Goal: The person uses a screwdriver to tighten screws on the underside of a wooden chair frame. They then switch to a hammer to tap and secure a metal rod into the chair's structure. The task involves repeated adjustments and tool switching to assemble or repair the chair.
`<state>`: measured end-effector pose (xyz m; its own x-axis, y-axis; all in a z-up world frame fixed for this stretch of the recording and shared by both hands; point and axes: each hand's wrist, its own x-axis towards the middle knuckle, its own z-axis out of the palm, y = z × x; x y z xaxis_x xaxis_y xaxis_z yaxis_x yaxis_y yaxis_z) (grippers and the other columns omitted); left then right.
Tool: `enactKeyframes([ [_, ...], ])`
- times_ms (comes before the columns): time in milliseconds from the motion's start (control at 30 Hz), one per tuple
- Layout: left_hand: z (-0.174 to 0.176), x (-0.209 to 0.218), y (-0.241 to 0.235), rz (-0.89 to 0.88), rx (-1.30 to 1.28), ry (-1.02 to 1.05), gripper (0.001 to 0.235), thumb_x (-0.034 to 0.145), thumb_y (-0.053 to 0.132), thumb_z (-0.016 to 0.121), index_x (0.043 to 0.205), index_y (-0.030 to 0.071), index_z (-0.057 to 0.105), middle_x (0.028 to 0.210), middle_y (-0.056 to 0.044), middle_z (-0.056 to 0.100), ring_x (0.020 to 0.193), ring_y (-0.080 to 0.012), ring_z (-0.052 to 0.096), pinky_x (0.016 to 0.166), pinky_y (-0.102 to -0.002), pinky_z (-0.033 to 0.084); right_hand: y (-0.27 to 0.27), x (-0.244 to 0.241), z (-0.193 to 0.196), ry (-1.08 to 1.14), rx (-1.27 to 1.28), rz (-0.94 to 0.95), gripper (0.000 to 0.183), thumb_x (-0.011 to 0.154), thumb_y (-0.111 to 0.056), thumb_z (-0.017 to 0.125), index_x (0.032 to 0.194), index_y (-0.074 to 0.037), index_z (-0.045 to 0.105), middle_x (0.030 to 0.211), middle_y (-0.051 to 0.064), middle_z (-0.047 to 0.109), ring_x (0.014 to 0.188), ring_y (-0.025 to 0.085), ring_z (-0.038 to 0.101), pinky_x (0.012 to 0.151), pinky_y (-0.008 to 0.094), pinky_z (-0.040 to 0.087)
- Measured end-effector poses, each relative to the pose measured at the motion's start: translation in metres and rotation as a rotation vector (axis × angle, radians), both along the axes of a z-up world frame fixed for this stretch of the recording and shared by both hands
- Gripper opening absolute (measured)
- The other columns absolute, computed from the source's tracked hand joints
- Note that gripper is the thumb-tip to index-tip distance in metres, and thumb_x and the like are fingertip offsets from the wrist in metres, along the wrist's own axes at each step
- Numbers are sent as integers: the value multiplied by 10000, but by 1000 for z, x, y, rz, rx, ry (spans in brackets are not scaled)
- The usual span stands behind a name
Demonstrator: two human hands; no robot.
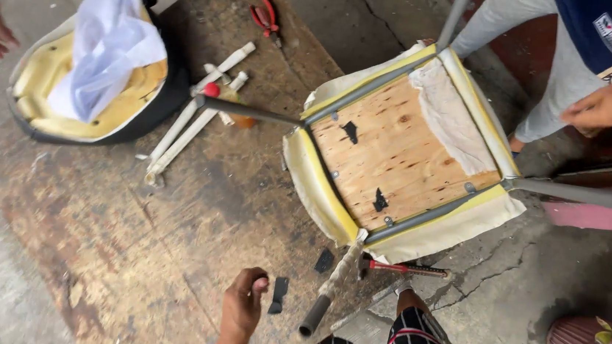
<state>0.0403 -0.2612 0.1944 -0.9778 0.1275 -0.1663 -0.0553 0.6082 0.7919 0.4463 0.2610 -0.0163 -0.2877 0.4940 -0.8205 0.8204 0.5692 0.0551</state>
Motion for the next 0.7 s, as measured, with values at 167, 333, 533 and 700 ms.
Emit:
enactKeyframes([
  [167,94,50,39,27,150,138,216,969,349,664,1044,155,723,870,-62,728,782,-311,756,682,-406,628,-14,-89,53,183,-144,-44,353,944,-488,671,1251,-332,752,1079,12,880,1077,267,792,925,388,601],
  [333,116,49,59,-114,271,296,228,1041,269,614,1139,90,715,901,-67,687,744,-293,722,628,-410,615,-55,-142,156,350,-236,-142,381,972,-318,711,1301,-126,722,954,131,810,769,295,739,727,425,578],
  [533,99,55,66,-86,413,311,178,1012,246,670,1102,134,776,872,-90,686,734,-321,720,641,-389,584,-77,-156,216,493,-365,-173,314,1029,-166,620,1276,29,626,827,142,664,631,229,610,517,362,534],
  [700,120,61,71,-87,415,320,204,1003,237,683,1140,119,776,880,-107,674,730,-340,713,657,-410,579,-92,-159,247,565,-375,-193,305,1052,-125,575,1286,67,609,806,135,638,628,206,591,530,343,532],
])
